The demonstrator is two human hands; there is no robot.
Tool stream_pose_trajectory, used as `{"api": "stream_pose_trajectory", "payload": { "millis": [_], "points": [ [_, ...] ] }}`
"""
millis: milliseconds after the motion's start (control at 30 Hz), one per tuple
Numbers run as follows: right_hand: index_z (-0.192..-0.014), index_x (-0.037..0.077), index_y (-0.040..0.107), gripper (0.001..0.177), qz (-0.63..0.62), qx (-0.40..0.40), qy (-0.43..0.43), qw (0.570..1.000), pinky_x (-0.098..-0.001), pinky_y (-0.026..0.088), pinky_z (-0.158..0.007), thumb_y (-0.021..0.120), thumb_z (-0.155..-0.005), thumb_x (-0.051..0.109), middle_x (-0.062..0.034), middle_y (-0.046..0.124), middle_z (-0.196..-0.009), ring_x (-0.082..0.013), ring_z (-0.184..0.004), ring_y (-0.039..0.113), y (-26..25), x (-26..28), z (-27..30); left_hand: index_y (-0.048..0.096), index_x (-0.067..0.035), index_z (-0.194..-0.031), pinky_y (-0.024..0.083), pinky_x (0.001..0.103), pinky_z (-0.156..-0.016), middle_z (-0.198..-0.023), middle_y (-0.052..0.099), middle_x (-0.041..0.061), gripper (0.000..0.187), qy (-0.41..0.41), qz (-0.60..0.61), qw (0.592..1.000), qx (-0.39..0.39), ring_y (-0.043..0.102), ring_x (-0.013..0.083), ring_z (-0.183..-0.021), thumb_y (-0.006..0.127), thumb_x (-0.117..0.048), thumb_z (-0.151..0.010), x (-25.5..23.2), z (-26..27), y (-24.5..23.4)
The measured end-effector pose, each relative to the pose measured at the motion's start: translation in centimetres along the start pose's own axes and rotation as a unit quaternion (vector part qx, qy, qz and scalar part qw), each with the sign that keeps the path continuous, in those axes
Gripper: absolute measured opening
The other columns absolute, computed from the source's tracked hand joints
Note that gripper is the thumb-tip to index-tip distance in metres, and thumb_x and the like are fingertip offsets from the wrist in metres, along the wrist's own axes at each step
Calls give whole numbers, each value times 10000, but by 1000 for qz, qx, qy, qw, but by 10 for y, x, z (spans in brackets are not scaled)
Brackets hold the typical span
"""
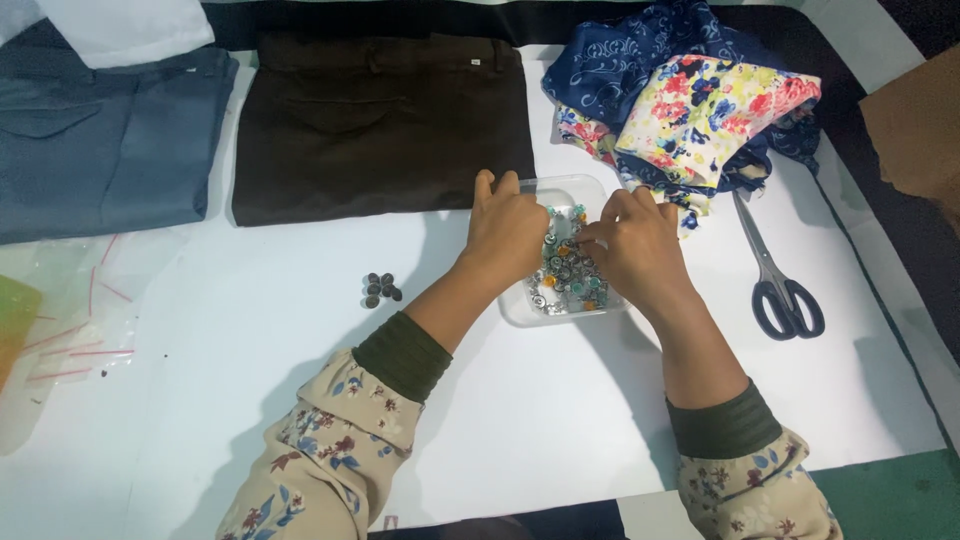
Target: Sorting and bagging small buttons and decorative beads for garment production.
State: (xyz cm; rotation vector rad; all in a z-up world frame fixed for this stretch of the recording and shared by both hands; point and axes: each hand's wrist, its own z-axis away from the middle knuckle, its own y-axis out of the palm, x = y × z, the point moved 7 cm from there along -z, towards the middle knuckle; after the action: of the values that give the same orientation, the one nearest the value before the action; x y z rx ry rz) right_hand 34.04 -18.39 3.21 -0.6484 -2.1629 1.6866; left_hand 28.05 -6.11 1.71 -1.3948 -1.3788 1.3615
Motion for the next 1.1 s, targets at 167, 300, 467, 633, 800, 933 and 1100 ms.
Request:
{"api": "stream_pose_trajectory", "payload": {
  "millis": [167, 300, 467, 633, 800, 933, 1100],
  "points": [
    [-962, 255, 832, 139, 0, 27, 11, 1000, -416, 392, -916, 796, -836, 209, -28, 596, -947, -217, -974, 523, -5, 6, -1, 791, -51, -816, 236, 577, -1050, -829, 707, 134, 103, 16, -2, 1000, -16, 546, 298, -1037, 784, -25, -717, 0, -1, 1],
    [-987, 254, 835, 165, 10, 29, 7, 1000, -416, 390, -921, 780, -847, 185, -37, 614, -965, -216, -992, 525, -2, 6, -1, 794, -59, -812, 260, 574, -1050, -832, 703, 126, 102, 24, -3, 999, -28, 556, 291, -1027, 792, -24, -716, 1, -2, 4],
    [-959, 238, 837, 134, 22, 26, -1, 999, -419, 401, -926, 790, -834, 218, -40, 628, -961, -214, -987, 528, -3, 10, 1, 795, -108, -836, 279, 544, -1035, -789, 686, 91, 95, 24, 35, 997, -69, 563, 271, -991, 781, -68, -751, 9, -7, 16],
    [-955, 230, 836, 118, 22, 12, -2, 1000, -415, 406, -914, 786, -848, 227, -36, 637, -960, -204, -976, 530, -2, 13, -1, 790, -222, -855, 282, 496, -1026, -776, 688, 29, 67, 13, 74, 993, -90, 573, 230, -968, 769, -178, -809, 15, -8, 20],
    [-999, 203, 832, 116, 0, -44, -5, 999, -412, 409, -909, 745, -922, 191, -46, 627, -938, -205, -948, 531, -11, 17, -1, 787, -258, -910, 288, 457, -1011, -769, 696, -26, 97, -17, 134, 986, -98, 584, 187, -935, 738, -197, -852, 21, -8, 25],
    [-960, 172, 822, 97, -7, -94, -21, 995, -422, 406, -888, 760, -887, 153, -42, 598, -920, -227, -935, 517, -12, 15, 0, 790, -222, -900, 324, 468, -974, -779, 707, 3, 109, -1, 136, 984, -116, 599, 209, -910, 721, -155, -848, 20, 0, 6],
    [-955, 195, 821, 74, 3, -150, -37, 988, -410, 405, -866, 758, -917, 193, -35, 590, -939, -218, -938, 504, -15, 24, 0, 783, -180, -916, 282, 484, -1014, -802, 678, 35, 81, 12, 90, 979, -184, 573, 213, -937, 716, -161, -875, 23, 2, 8]
  ]
}}
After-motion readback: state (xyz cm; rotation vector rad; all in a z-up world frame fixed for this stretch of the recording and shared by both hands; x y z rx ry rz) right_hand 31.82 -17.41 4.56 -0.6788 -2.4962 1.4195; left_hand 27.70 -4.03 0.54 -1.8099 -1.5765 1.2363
